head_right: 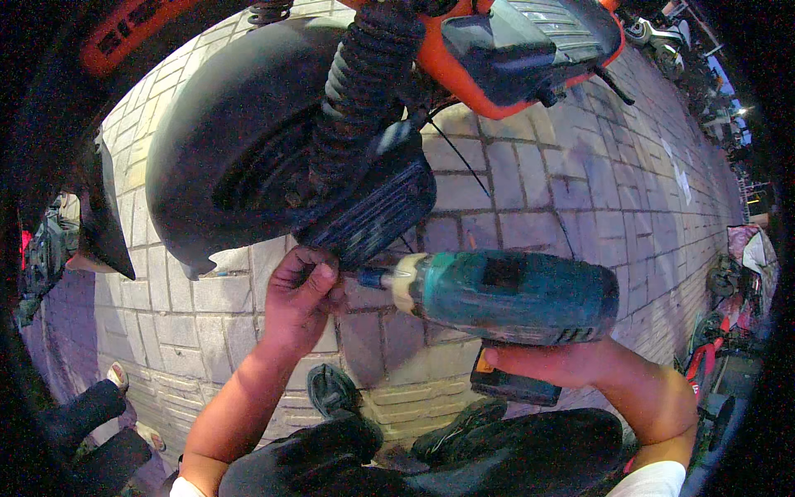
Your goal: The person kneels beside a red scooter and works on the rear wheel area. They use a wrench to tighten a bolt on the brake assembly and then use a cordless impact driver to fasten screws on the rear fender and mudguard.
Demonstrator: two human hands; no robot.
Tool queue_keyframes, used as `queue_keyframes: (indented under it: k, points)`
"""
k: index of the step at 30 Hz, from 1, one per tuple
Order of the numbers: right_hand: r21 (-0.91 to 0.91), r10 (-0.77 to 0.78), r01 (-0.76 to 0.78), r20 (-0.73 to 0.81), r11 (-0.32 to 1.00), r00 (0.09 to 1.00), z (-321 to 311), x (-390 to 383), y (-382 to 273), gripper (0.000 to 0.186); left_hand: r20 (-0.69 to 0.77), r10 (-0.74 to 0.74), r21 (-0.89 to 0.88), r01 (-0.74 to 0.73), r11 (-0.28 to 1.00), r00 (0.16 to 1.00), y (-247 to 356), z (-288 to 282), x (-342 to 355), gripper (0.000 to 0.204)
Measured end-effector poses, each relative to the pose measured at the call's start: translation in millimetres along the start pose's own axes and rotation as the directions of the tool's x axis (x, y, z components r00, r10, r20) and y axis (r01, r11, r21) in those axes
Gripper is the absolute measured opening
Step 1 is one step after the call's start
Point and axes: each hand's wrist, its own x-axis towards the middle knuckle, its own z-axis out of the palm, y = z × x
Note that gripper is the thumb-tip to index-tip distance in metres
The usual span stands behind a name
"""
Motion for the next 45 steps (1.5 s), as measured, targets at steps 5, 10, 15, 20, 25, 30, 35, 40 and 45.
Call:
queue_keyframes:
  k: [5,10,15,20,25,30,35,40,45]
  points:
    - [-0.245,-0.148,0.135,-0.034,0.960,0.988,3.3,19.8,-20.4,0.038,0.085,0.141,0.572,-0.165,0.804,0.986,21.2,-14.0,-1.5,0.023]
    - [-0.419,-0.355,0.355,0.082,0.836,0.931,4.3,45.1,-49.7,0.044,0.201,0.137,0.809,-0.243,0.535,0.970,27.0,-19.5,2.0,0.044]
    - [-0.478,-0.264,0.291,0.126,0.829,0.956,12.4,55.1,-69.9,0.044,0.197,0.214,0.844,-0.276,0.460,0.957,20.0,-22.0,1.7,0.039]
    - [-0.571,-0.283,0.326,0.165,0.753,0.945,11.6,65.2,-82.2,0.044,-0.181,0.145,0.478,-0.042,0.877,0.973,-4.1,-26.9,-1.7,0.005]
    - [-0.708,-0.003,0.134,0.183,0.694,0.983,23.6,74.0,-131.8,0.040,-0.194,-0.224,-0.302,0.159,0.940,0.955,-12.2,-20.6,6.4,0.025]
    - [-0.803,-0.108,0.239,0.216,0.546,0.970,21.5,76.3,-119.0,0.033,-0.168,-0.119,-0.258,0.073,0.963,0.979,-15.0,-15.8,6.3,0.024]
    - [-0.863,-0.255,0.366,0.289,0.348,0.923,22.1,74.2,-117.2,0.035,-0.114,-0.215,-0.289,0.175,0.941,0.970,-20.6,-26.3,11.4,0.021]
    - [-0.835,-0.181,0.386,0.342,0.392,0.922,28.4,83.5,-119.8,0.033,-0.157,-0.185,-0.269,0.138,0.953,0.970,-16.0,-31.4,9.8,0.021]
    - [-0.750,0.009,0.088,0.124,0.655,0.992,27.6,93.9,-133.5,0.028,-0.154,-0.164,-0.253,0.121,0.960,0.974,-20.9,-32.3,12.7,0.025]
